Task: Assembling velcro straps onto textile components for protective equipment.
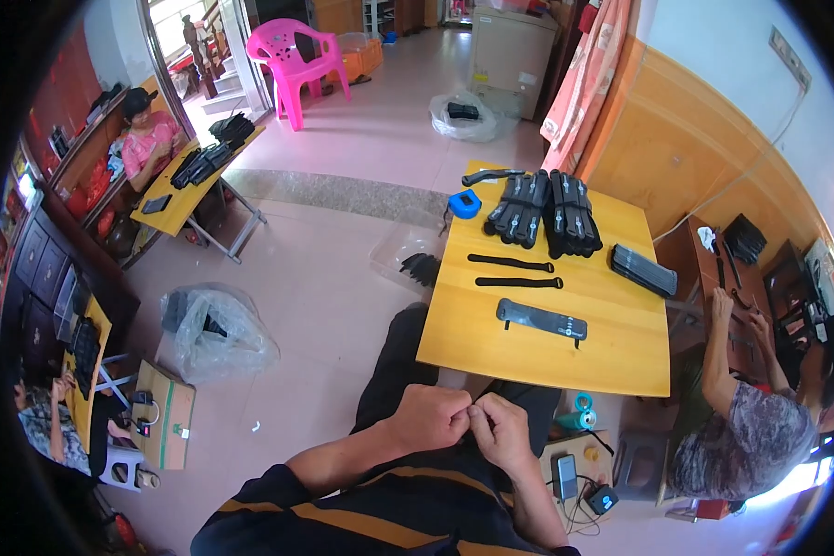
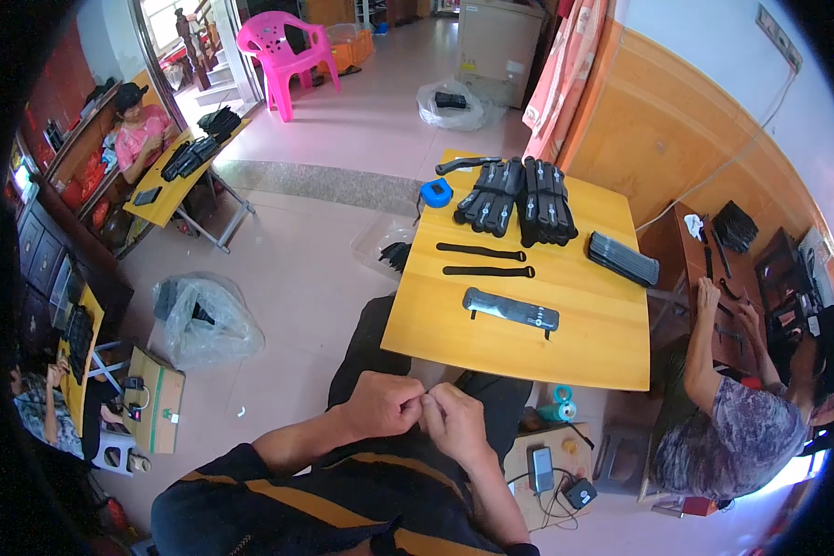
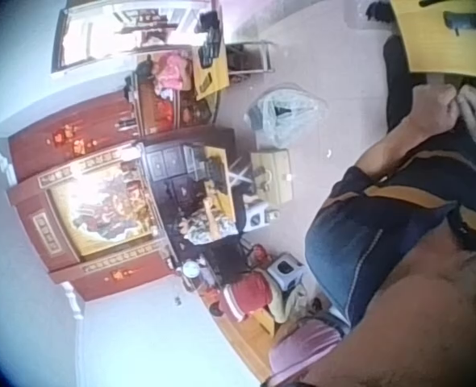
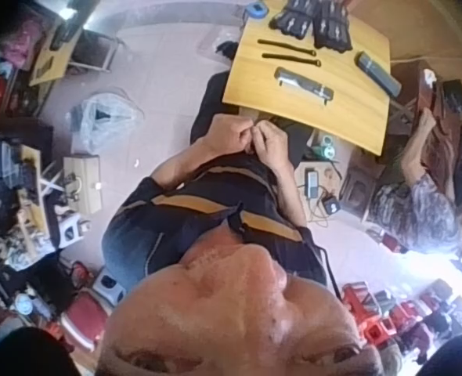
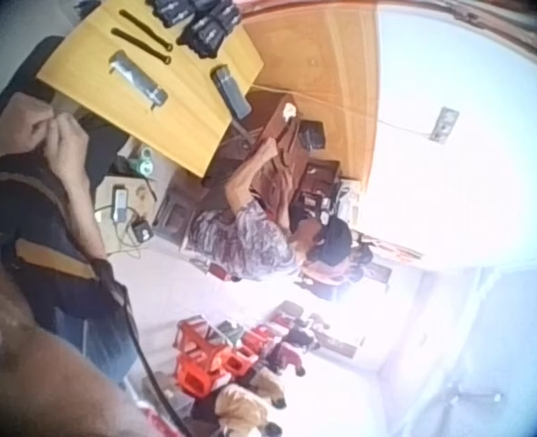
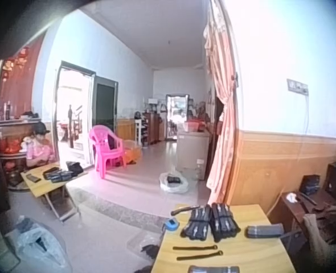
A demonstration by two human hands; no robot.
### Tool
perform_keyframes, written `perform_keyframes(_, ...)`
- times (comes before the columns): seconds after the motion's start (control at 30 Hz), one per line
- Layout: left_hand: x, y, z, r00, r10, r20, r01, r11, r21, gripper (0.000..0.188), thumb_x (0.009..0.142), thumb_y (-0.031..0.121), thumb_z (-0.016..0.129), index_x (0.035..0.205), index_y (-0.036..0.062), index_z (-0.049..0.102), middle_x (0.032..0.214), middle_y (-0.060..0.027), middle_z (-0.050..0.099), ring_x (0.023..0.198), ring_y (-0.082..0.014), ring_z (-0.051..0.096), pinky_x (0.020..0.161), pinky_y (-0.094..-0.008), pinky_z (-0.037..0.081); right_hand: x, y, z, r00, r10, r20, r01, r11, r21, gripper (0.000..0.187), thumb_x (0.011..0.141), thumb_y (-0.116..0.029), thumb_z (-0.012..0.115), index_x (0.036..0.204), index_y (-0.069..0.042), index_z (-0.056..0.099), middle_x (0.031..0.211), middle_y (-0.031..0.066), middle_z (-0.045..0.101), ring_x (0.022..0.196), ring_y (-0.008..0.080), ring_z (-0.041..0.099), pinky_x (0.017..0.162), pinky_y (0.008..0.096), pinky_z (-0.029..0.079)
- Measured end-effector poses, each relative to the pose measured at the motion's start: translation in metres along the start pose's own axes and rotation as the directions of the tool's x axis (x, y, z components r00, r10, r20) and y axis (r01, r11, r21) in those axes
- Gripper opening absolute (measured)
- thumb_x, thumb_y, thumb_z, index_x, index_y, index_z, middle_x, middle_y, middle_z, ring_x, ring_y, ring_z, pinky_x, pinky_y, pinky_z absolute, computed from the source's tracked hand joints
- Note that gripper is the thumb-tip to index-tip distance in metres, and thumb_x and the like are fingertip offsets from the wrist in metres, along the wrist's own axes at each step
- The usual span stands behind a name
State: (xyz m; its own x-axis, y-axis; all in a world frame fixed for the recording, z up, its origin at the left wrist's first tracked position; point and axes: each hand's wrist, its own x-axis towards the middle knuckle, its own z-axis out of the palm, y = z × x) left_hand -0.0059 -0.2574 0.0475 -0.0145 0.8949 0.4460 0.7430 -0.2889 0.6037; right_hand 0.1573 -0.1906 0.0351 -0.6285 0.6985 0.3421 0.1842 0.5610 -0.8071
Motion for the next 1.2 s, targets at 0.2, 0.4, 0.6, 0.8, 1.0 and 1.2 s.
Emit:
perform_keyframes(0.2, 0.005, -0.003, 0.0, 0.998, -0.055, 0.03, 0.06, 0.974, -0.218, 0.007, 0.076, 0.007, 0.067, 0.072, 0.0052, 0.062, 0.062, -0.0153, 0.058, 0.053, -0.032, 0.06, 0.048, -0.0379, 0.045, -0.005, 0.007, -0.001, 0.997, -0.014, -0.077, 0.03, 0.979, 0.201, 0.016, 0.086, -0.001, 0.067, 0.071, -0.003, 0.061, 0.062, 0.0077, 0.057, 0.053, 0.0172, 0.056, 0.051, 0.0301, 0.042)
perform_keyframes(0.4, 0.019, -0.017, -0.015, 0.857, -0.457, 0.237, 0.492, 0.591, -0.639, 0.008, 0.082, 0.0, 0.061, 0.081, -0.0005, 0.07, 0.064, -0.0003, 0.064, 0.056, -0.005, 0.057, 0.051, -0.0225, 0.043, -0.006, 0.001, -0.011, 0.978, 0.108, -0.179, -0.018, 0.898, 0.44, 0.03, 0.097, -0.01, 0.061, 0.068, -0.004, 0.057, 0.062, 0.0026, 0.057, 0.054, 0.0091, 0.056, 0.05, 0.0231, 0.038)
perform_keyframes(0.6, 0.008, -0.068, -0.013, 0.777, -0.572, 0.264, 0.484, 0.274, -0.831, 0.01, 0.087, 0.004, 0.057, 0.082, 0.0063, 0.065, 0.06, -0.0014, 0.061, 0.048, -0.007, 0.053, 0.045, -0.0215, 0.04, -0.027, 0.033, -0.027, 0.902, 0.335, -0.271, -0.035, 0.684, 0.728, 0.038, 0.101, -0.024, 0.062, 0.07, -0.004, 0.055, 0.063, 0.0046, 0.055, 0.051, 0.0113, 0.055, 0.048, 0.0245, 0.041)
perform_keyframes(0.8, 0.011, -0.07, -0.013, 0.672, -0.682, 0.289, 0.415, 0.023, -0.91, 0.004, 0.087, 0.008, 0.06, 0.083, 0.0094, 0.06, 0.057, 0.0001, 0.054, 0.046, -0.0114, 0.048, 0.047, -0.0278, 0.041, -0.03, 0.046, -0.037, 0.833, 0.442, -0.332, 0.067, 0.516, 0.854, 0.029, 0.099, -0.024, 0.063, 0.078, -0.005, 0.056, 0.061, 0.0035, 0.052, 0.045, 0.0133, 0.051, 0.042, 0.0254, 0.043)
perform_keyframes(1.0, -0.001, -0.113, -0.037, 0.623, -0.733, 0.272, 0.212, -0.177, -0.961, 0.014, 0.082, 0.013, 0.064, 0.078, 0.02, 0.052, 0.057, 0.0056, 0.036, 0.047, -0.0106, 0.035, 0.052, -0.03, 0.033, -0.037, 0.076, -0.075, 0.77, 0.524, -0.364, 0.254, 0.272, 0.928, 0.027, 0.101, -0.026, 0.061, 0.08, -0.011, 0.05, 0.066, 0.0025, 0.053, 0.052, 0.0119, 0.049, 0.048, 0.0245, 0.041)
perform_keyframes(1.2, -0.007, -0.129, -0.064, 0.637, -0.744, 0.201, 0.134, -0.15, -0.98, 0.004, 0.083, 0.01, 0.059, 0.082, 0.0137, 0.058, 0.056, 0.0052, 0.038, 0.046, -0.0087, 0.036, 0.051, -0.0278, 0.037, -0.03, 0.082, -0.069, 0.753, 0.569, -0.331, 0.138, 0.354, 0.925, 0.028, 0.1, -0.024, 0.061, 0.076, -0.01, 0.052, 0.062, 0.0024, 0.053, 0.049, 0.0128, 0.052, 0.043, 0.0252, 0.043)
